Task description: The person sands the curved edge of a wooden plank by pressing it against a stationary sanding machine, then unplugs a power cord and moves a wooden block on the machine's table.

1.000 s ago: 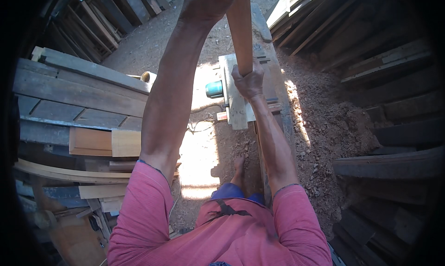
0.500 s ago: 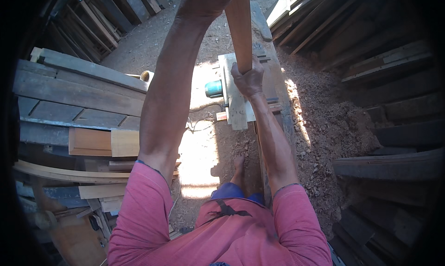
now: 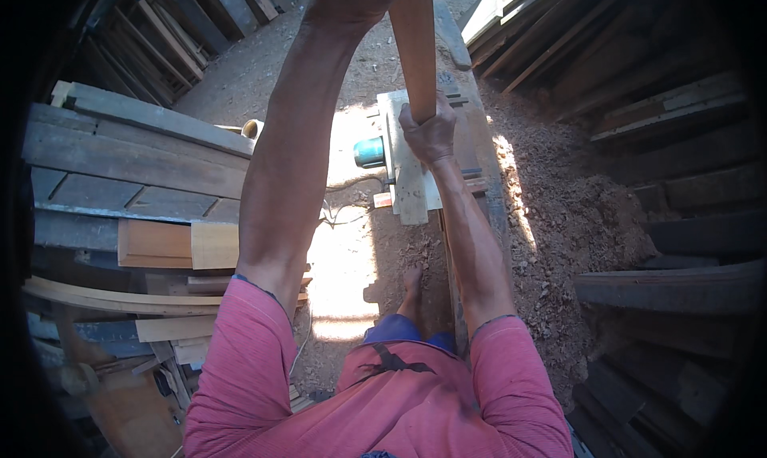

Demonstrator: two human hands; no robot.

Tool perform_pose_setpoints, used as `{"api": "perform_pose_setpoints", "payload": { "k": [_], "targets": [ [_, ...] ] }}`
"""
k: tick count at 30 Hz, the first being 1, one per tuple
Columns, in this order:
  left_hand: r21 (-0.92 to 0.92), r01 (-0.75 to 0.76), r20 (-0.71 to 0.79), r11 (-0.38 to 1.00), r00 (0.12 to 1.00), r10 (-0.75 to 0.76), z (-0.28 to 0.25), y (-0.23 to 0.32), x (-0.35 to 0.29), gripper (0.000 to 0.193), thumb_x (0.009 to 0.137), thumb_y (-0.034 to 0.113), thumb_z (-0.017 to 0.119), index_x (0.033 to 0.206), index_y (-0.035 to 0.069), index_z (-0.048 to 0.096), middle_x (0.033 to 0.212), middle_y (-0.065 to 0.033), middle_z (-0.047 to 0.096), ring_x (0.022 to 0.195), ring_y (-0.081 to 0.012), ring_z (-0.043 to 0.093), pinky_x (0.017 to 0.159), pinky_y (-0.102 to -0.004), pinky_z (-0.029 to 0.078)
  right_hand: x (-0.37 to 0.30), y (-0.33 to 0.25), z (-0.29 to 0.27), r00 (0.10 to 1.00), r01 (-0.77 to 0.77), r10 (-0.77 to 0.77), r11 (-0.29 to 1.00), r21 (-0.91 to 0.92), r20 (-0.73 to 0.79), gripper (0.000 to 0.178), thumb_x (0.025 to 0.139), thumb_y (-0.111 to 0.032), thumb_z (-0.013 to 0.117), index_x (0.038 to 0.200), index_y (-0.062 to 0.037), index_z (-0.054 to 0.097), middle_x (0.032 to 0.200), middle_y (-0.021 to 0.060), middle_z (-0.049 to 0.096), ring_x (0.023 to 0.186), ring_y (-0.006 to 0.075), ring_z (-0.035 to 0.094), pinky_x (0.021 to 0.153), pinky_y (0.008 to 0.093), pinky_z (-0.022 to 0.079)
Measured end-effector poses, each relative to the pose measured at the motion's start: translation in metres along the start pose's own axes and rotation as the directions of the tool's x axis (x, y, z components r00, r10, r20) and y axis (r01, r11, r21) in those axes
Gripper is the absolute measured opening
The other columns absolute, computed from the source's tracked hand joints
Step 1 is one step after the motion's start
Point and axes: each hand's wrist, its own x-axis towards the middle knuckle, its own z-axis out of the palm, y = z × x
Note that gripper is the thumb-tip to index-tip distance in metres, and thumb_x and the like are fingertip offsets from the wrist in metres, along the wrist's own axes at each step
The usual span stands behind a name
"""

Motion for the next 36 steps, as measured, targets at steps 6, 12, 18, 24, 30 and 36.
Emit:
{"api": "perform_pose_setpoints", "payload": {
  "k": [6,12,18,24,30,36],
  "targets": [
    [0.176,-0.062,0.048,0.983,0.997,0.054,-0.002,-0.005,0.003,0.079,0.074,-0.006,0.063,0.148,0.004,0.038,0.109,-0.0077,0.054,0.094,-0.0167,0.061,0.078,-0.0303,0.059,0.003,0.004,0.002,1.000,0.004,-0.004,1.000,-0.023,0.001,0.021,0.081,-0.012,0.073,0.096,0.0019,0.067,0.085,0.0172,0.069,0.074,0.0304,0.071,0.068,0.0403,0.056],
    [0.092,-0.087,0.037,0.992,0.996,0.084,-0.005,-0.016,0.010,0.070,0.073,-0.007,0.061,0.140,0.005,0.047,0.102,-0.0043,0.054,0.089,-0.0147,0.061,0.073,-0.0290,0.058,0.007,0.002,0.004,0.999,0.034,-0.034,0.999,-0.008,-0.011,0.020,0.080,-0.012,0.074,0.093,0.0015,0.067,0.087,0.0184,0.069,0.075,0.0329,0.070,0.068,0.0411,0.056],
    [0.114,0.018,0.012,0.993,1.000,-0.020,-0.003,-0.011,0.008,0.070,0.072,-0.006,0.063,0.139,0.006,0.047,0.102,-0.0054,0.054,0.089,-0.0168,0.061,0.073,-0.0302,0.059,0.010,0.000,0.004,0.999,0.034,-0.034,0.999,-0.022,-0.022,0.020,0.081,-0.012,0.073,0.093,0.0019,0.067,0.085,0.0187,0.069,0.074,0.0329,0.070,0.068,0.0416,0.056],
    [0.107,0.009,0.011,0.994,1.000,-0.010,-0.004,-0.017,0.010,0.071,0.070,-0.002,0.065,0.138,0.008,0.047,0.106,-0.0091,0.053,0.094,-0.0197,0.062,0.078,-0.0352,0.061,0.014,0.004,0.007,1.000,-0.013,0.014,0.999,0.039,-0.026,0.022,0.081,-0.014,0.072,0.093,0.0032,0.066,0.081,0.0194,0.070,0.072,0.0326,0.071,0.067,0.0413,0.056],
    [0.185,-0.040,-0.009,0.982,0.999,0.042,0.000,-0.022,0.012,0.068,0.070,-0.002,0.063,0.136,0.009,0.049,0.110,-0.0110,0.052,0.104,-0.0236,0.059,0.085,-0.0407,0.058,0.017,0.006,0.007,0.998,0.054,-0.056,0.996,-0.065,-0.029,0.022,0.082,-0.015,0.072,0.093,0.0034,0.066,0.079,0.0181,0.070,0.070,0.0296,0.071,0.067,0.0407,0.056],
    [0.210,-0.179,0.046,0.961,0.984,0.173,-0.008,-0.031,0.022,0.060,0.070,-0.002,0.062,0.128,0.009,0.052,0.107,-0.0088,0.053,0.102,-0.0226,0.059,0.084,-0.0406,0.056,0.020,0.005,0.011,0.998,0.039,-0.040,0.999,-0.004,-0.042,0.021,0.082,-0.014,0.072,0.092,0.0034,0.066,0.078,0.0166,0.070,0.069,0.0288,0.070,0.066,0.0402,0.055]
  ]
}}
